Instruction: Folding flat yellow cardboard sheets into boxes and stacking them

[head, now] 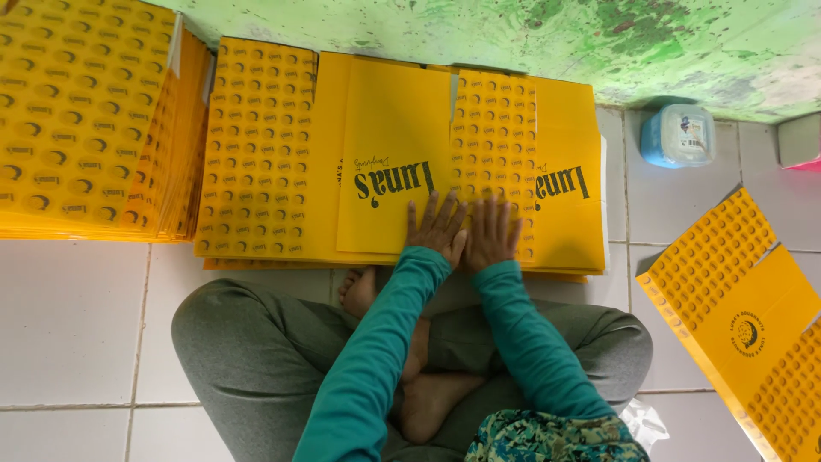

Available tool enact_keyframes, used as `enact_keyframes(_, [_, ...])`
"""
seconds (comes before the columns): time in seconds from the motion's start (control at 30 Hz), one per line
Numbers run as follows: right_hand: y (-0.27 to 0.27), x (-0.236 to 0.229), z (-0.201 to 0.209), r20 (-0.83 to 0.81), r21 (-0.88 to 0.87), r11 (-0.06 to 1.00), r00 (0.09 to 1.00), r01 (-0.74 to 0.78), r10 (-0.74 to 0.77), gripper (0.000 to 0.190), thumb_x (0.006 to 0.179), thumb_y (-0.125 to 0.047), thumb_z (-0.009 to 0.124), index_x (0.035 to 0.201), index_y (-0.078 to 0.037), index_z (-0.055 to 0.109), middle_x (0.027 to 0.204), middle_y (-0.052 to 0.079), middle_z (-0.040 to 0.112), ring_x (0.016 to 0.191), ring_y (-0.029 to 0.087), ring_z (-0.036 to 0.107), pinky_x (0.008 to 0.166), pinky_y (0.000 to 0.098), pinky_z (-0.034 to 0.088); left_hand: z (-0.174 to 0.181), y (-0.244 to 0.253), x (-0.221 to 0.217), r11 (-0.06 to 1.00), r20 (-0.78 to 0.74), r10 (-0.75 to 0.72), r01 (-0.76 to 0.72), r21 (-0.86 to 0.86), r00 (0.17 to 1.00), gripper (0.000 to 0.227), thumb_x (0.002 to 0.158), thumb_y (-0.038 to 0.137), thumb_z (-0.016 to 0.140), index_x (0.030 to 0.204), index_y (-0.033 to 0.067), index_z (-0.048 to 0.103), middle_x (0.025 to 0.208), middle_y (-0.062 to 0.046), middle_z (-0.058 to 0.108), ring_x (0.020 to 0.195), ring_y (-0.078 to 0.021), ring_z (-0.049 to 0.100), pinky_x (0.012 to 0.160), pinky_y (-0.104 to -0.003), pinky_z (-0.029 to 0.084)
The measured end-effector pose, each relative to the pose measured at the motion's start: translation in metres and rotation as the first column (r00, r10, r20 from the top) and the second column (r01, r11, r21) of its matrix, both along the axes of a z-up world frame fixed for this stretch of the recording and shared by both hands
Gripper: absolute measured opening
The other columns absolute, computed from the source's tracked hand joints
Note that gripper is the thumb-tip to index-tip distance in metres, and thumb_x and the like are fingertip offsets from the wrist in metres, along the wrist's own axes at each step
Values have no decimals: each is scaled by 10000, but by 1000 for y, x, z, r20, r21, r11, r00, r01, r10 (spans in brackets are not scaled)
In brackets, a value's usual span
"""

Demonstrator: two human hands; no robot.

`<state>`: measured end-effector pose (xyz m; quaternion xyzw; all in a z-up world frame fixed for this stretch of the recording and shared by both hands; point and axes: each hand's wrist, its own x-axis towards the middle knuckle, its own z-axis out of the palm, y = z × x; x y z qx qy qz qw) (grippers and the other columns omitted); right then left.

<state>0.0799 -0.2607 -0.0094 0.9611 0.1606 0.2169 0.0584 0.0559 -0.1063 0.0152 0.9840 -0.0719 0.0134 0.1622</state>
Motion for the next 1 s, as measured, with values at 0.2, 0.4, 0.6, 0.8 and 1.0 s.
enact_keyframes(0.2, [41, -46, -4, 23, -113, 993, 999, 43, -41, 597, 1069, -437, 267, 1637, -254, 288, 1740, 69, 125, 1573, 409, 91, 1228, 619, 25, 0, 12, 14, 988, -325, -78, 29, -152, 942, 647, 1065, 562, 9, 1660, 313, 73, 1734, 78, -34, 1586, -235, -126, 1235, -558, -214])
enact_keyframes(0.4, [41, -43, 9, -253, 186, 981, 962, -52, 99, 568, 1054, -477, 298, 1612, -373, 278, 1732, 79, 78, 1545, 489, 36, 1174, 721, -35, -33, 55, 5, 971, -197, 5, -52, -235, 980, 634, 1085, 535, 156, 1651, 252, 196, 1741, -13, 56, 1597, -290, 12, 1284, -556, -51])
enact_keyframes(0.6, [42, -46, 22, -372, 180, 984, 925, -10, 78, 592, 1069, -506, 197, 1648, -415, 120, 1733, 53, -7, 1553, 452, -9, 1186, 683, -58, -5, 128, -40, 982, -38, 187, -185, 36, 982, 642, 1101, 490, 254, 1670, 274, 51, 1738, -37, -71, 1585, -300, -14, 1246, -616, -41])
enact_keyframes(0.8, [43, -46, 27, -412, 173, 985, 908, 0, 72, 595, 1072, -515, 192, 1650, -409, 102, 1733, 58, -20, 1558, 434, -25, 1184, 672, -72, 0, 124, -40, 959, 29, 272, -274, 77, 962, 646, 1088, 481, 291, 1669, 268, 103, 1737, -80, 35, 1584, -328, 41, 1261, -581, 10])
enact_keyframes(1.0, [44, -45, 24, -408, 158, 987, 912, 16, 50, 630, 1061, -490, 210, 1661, -360, 67, 1736, 65, -52, 1563, 409, -65, 1190, 650, -96, 12, 125, -41, 965, 24, 253, -254, 68, 967, 712, 1043, 549, 338, 1660, 274, 111, 1730, -93, 40, 1579, -357, 49, 1259, -594, 0])
